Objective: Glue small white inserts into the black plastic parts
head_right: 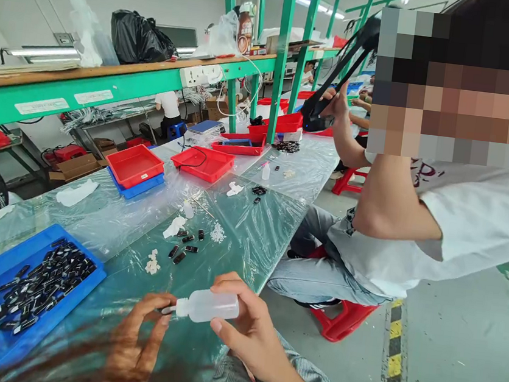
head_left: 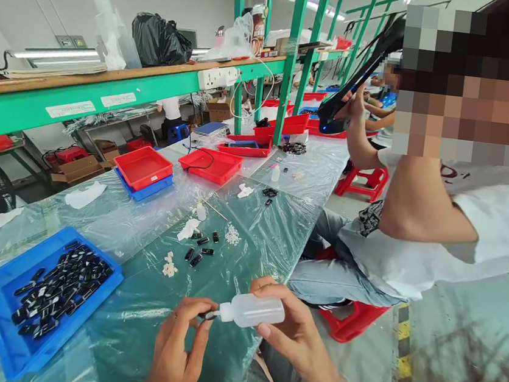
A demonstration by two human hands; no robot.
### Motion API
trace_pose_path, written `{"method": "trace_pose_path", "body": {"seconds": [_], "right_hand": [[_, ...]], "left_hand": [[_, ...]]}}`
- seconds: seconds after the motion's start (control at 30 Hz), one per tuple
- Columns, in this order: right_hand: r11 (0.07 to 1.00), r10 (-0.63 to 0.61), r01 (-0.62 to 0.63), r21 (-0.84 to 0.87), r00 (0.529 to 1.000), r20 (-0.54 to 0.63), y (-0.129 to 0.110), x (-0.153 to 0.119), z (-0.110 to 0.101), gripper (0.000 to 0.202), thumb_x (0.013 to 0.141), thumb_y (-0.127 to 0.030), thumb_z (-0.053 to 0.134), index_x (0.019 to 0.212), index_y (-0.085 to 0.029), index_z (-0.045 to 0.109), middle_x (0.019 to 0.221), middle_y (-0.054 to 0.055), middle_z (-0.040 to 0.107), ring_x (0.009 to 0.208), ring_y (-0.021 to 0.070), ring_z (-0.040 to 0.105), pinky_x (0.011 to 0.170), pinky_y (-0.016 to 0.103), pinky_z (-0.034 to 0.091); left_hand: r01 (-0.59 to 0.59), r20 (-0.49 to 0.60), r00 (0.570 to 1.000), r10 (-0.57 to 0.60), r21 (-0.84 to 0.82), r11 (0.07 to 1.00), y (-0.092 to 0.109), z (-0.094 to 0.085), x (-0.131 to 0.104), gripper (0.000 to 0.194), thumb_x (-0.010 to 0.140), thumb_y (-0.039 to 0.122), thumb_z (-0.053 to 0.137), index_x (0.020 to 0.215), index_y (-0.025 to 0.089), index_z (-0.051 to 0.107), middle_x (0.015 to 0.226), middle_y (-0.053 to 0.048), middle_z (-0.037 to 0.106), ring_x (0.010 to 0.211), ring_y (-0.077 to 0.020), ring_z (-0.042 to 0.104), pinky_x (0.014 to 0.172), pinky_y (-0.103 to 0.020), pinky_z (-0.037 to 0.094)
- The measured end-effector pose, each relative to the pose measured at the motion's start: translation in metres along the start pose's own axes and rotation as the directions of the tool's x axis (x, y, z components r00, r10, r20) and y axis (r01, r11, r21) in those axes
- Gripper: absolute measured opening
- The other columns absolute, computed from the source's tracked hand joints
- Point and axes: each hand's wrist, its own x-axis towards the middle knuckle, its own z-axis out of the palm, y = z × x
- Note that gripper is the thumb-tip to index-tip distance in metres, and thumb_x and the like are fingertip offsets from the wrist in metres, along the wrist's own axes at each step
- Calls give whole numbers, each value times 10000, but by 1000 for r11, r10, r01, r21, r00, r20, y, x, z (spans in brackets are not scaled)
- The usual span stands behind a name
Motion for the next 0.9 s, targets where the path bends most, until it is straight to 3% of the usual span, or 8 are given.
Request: {"method": "trace_pose_path", "body": {"seconds": [0.17,0.4,0.67,0.9], "right_hand": [[957,-154,158,-245,987,34,-9,-3,3,324,828,-259,698,1135,-355,662,1051,29,629,932,149,620,737,215,540],[781,-287,335,-527,942,173,-20,-10,2,495,826,-136,656,1262,-351,558,1170,56,657,1036,189,673,801,270,592],[701,-283,393,-595,919,273,-33,-11,1,537,818,-101,650,1300,-309,538,1207,83,636,1045,198,676,824,267,620],[668,-311,409,-621,912,267,-41,-5,3,615,835,-135,632,1416,-284,492,1195,95,660,1040,211,691,809,276,641]], "left_hand": [[-49,41,998,48,13,999,1,-2,-1,253,935,170,553,1136,302,630,1035,-9,756,839,-156,749,731,-254,629],[-107,62,993,101,91,990,1,-5,-1,286,936,153,553,1178,292,616,1050,-10,759,888,-177,744,773,-274,622],[-128,84,989,120,101,987,5,-7,3,269,941,157,537,1163,292,606,1032,-17,762,860,-172,743,698,-256,622],[-145,89,986,138,76,987,4,-6,1,284,939,134,535,1170,286,599,1053,-33,764,922,-175,744,701,-253,624]]}}
